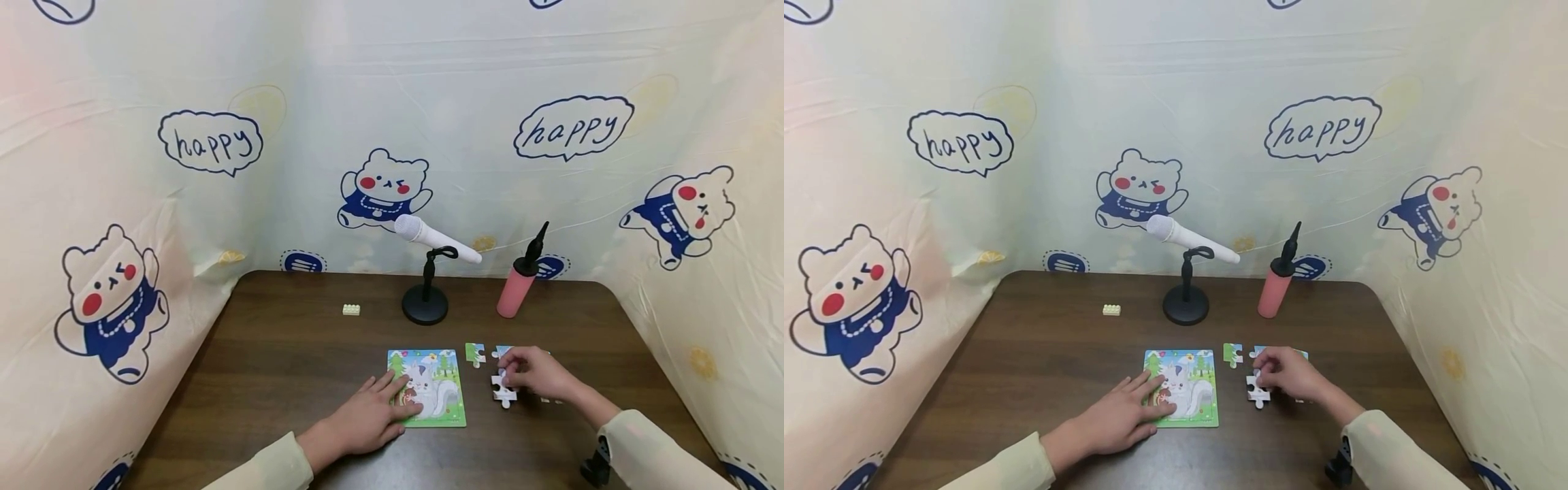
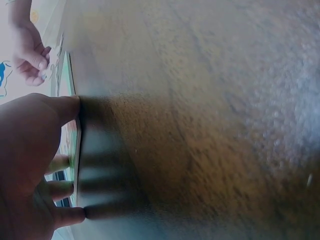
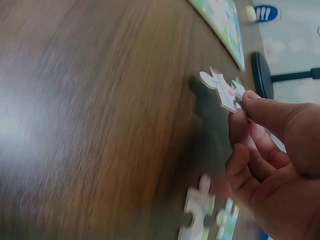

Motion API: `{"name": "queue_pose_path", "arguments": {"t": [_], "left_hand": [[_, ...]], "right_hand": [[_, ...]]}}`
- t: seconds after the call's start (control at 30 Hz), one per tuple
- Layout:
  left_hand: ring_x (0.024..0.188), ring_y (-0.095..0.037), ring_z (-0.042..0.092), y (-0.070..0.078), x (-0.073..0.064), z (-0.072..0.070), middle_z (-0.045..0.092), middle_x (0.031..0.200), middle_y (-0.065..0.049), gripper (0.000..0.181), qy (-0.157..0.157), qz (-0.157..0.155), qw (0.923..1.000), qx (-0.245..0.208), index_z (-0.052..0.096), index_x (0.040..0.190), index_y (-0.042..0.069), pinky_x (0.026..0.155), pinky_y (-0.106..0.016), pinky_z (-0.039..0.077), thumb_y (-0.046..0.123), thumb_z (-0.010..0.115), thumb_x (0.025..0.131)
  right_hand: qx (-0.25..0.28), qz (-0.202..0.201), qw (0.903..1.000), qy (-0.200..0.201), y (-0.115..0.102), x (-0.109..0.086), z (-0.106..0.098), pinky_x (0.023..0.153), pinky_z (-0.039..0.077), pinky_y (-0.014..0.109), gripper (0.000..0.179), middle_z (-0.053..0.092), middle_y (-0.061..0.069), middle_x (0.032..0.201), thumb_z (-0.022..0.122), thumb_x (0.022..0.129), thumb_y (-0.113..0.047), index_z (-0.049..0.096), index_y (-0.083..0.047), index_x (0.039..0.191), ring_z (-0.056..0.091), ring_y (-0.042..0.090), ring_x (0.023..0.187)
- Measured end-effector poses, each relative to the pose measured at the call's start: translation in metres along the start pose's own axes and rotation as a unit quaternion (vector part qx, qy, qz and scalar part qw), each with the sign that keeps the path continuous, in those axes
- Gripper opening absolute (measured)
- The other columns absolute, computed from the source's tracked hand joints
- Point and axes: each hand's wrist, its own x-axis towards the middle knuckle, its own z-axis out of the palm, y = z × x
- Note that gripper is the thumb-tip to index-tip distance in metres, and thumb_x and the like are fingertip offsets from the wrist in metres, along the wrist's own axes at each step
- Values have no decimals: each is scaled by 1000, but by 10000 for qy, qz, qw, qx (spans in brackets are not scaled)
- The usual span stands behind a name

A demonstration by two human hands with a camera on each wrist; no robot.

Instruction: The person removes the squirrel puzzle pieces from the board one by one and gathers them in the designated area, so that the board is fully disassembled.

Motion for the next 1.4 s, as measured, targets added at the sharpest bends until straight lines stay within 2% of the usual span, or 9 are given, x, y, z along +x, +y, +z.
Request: {"name": "queue_pose_path", "arguments": {"t": [0.27, 0.57, 0.77, 0.97, 1.13, 1.4], "left_hand": [[154, -39, 28, 0, 1, 2, 30, 169, -5, 49, -6, -25, 10000, 33, 42, 152, 50, 113, -66, 36, 48, 53, 105], [154, -39, 29, -2, 4, 1, 31, 168, -6, 49, 107, 54, 9999, -65, 44, 152, 49, 112, -66, 37, 47, 55, 104], [152, -41, 31, -2, 4, -1, 35, 166, -7, 48, 189, 116, 9997, -84, 47, 151, 48, 111, -66, 39, 46, 57, 104], [152, -41, 32, -2, 4, 1, 35, 166, -6, 47, 157, 42, 9998, -146, 49, 149, 49, 111, -66, 38, 46, 58, 103], [153, -40, 31, -2, 4, 3, 36, 166, -6, 46, 147, -3, 9997, -203, 51, 147, 49, 111, -66, 38, 47, 59, 102], [152, -38, 33, -3, 1, 7, 38, 164, -6, 53, 385, 25, 9992, -140, 46, 152, 47, 112, -70, 33, 48, 61, 101]], "right_hand": [[-241, 277, 9990, 263, 12, -8, -8, 60, 50, 28, 17, 66, 5, 88, 77, 92, -12, 69, -5, 105, 58, 17, 74], [-911, 340, 9941, 474, 14, -2, -8, 67, 49, 26, 16, 66, -1, 83, 80, 89, -11, 71, -7, 101, 58, 14, 74], [-1055, 466, 9918, 548, 13, 1, -6, 65, 47, 26, 13, 65, -3, 80, 80, 88, -9, 73, -7, 99, 56, 13, 72], [-1138, 656, 9892, 649, 14, 0, -2, 65, 46, 27, 13, 63, -2, 78, 81, 87, -9, 74, -8, 97, 55, 14, 71], [-1255, 532, 9881, 718, 13, -2, 0, 64, 44, 27, 13, 62, -3, 77, 82, 87, -10, 74, -8, 98, 53, 13, 70], [-1110, 406, 9910, 627, 8, 1, -1, 65, 47, 26, 12, 63, -1, 79, 78, 90, -10, 74, -7, 101, 55, 15, 72]]}}
